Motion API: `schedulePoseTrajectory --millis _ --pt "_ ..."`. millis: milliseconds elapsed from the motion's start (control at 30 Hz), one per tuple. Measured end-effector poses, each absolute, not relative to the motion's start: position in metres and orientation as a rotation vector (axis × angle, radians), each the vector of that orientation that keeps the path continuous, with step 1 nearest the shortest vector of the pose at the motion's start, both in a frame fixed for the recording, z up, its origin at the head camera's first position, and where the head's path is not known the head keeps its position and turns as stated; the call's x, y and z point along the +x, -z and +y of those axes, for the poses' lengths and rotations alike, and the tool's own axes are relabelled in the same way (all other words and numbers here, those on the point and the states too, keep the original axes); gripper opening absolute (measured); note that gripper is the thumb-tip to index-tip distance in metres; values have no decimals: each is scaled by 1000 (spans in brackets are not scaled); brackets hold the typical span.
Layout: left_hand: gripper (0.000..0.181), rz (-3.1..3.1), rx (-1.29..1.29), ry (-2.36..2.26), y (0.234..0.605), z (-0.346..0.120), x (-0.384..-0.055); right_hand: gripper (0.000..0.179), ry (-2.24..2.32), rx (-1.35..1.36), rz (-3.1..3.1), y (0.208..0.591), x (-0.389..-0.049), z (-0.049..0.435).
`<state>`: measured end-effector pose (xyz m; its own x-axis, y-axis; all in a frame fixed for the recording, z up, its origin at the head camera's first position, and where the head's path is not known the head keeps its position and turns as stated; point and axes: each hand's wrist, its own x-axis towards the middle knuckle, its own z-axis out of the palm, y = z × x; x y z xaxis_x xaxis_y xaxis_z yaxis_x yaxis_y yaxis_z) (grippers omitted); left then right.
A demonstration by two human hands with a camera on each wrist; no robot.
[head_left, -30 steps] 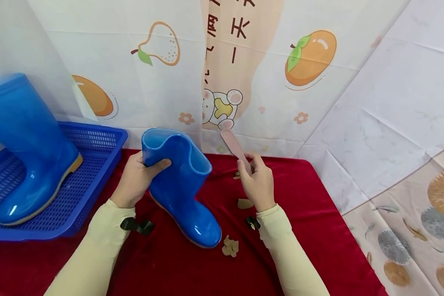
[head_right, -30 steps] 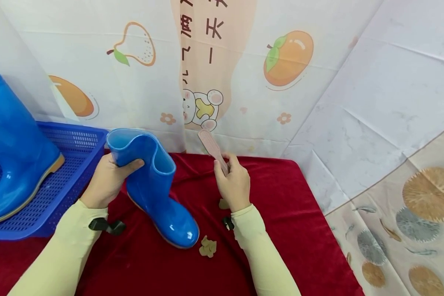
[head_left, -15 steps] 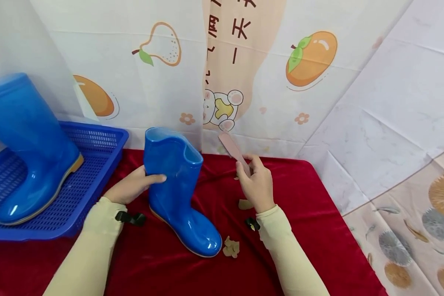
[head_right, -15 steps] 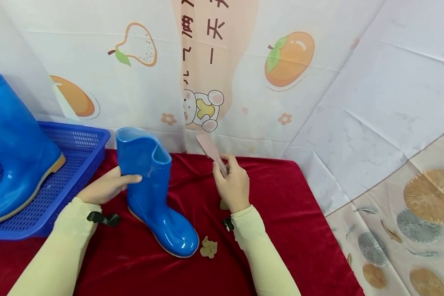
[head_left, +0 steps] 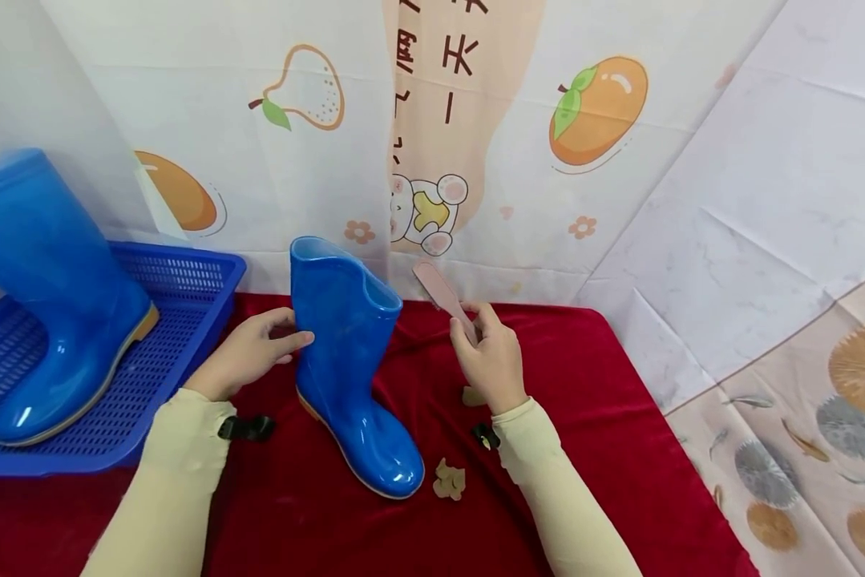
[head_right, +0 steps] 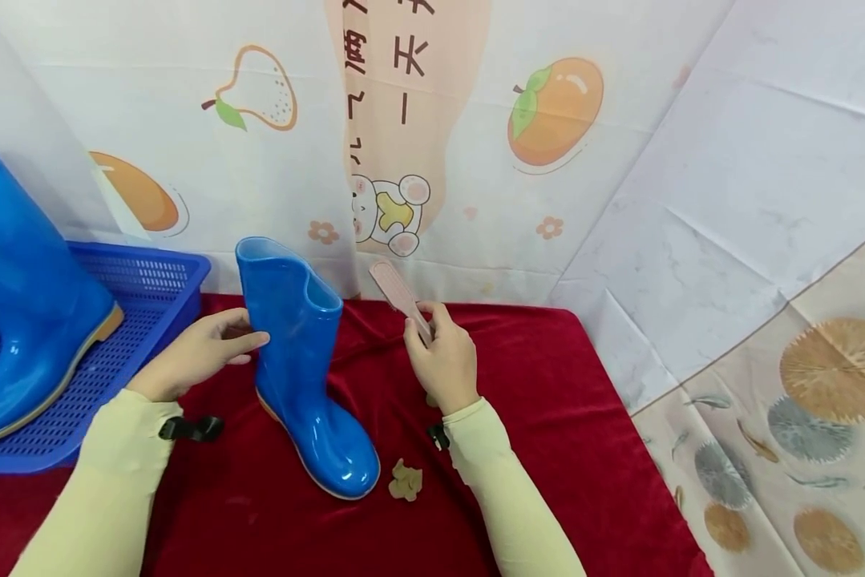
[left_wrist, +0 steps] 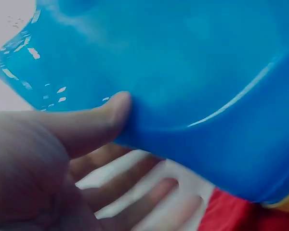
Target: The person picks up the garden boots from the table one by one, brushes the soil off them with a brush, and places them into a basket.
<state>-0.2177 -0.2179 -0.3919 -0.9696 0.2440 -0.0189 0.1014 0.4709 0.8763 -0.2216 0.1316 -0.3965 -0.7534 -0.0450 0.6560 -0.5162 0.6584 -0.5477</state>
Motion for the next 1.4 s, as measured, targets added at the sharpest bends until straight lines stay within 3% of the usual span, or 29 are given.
schedulePoseTrajectory --millis 233,467,700,867,933,1000,1100,1167,1300,1400 --pt "38 2485 384 -1898 406 -198 -225 21 -1031 411 -2264 396 -221 135" --pt "33 2441 426 -2152 418 -185 -234 23 -962 597 -2256 395 -223 133" --pt "44 2842 344 -1378 408 -180 -221 28 -821 798 -2304 398 -221 130" --pt "28 2859 451 -1185 378 -164 -195 30 -780 846 -2283 397 -220 129" --pt "32 2785 527 -1164 370 -158 -187 30 -774 855 -2283 396 -219 129" --pt "47 2732 553 -1149 365 -153 -182 30 -774 858 -2286 396 -219 129" --pt "69 2767 455 -1166 364 -144 -178 31 -775 879 -2286 397 -219 129" --pt "73 2834 361 -1213 365 -136 -177 32 -772 914 -2275 397 -219 129" --pt "62 2935 294 -1306 368 -125 -174 33 -749 966 -2229 397 -220 129" --pt "43 2973 340 -1409 368 -123 -171 32 -729 931 -2185 397 -221 130"
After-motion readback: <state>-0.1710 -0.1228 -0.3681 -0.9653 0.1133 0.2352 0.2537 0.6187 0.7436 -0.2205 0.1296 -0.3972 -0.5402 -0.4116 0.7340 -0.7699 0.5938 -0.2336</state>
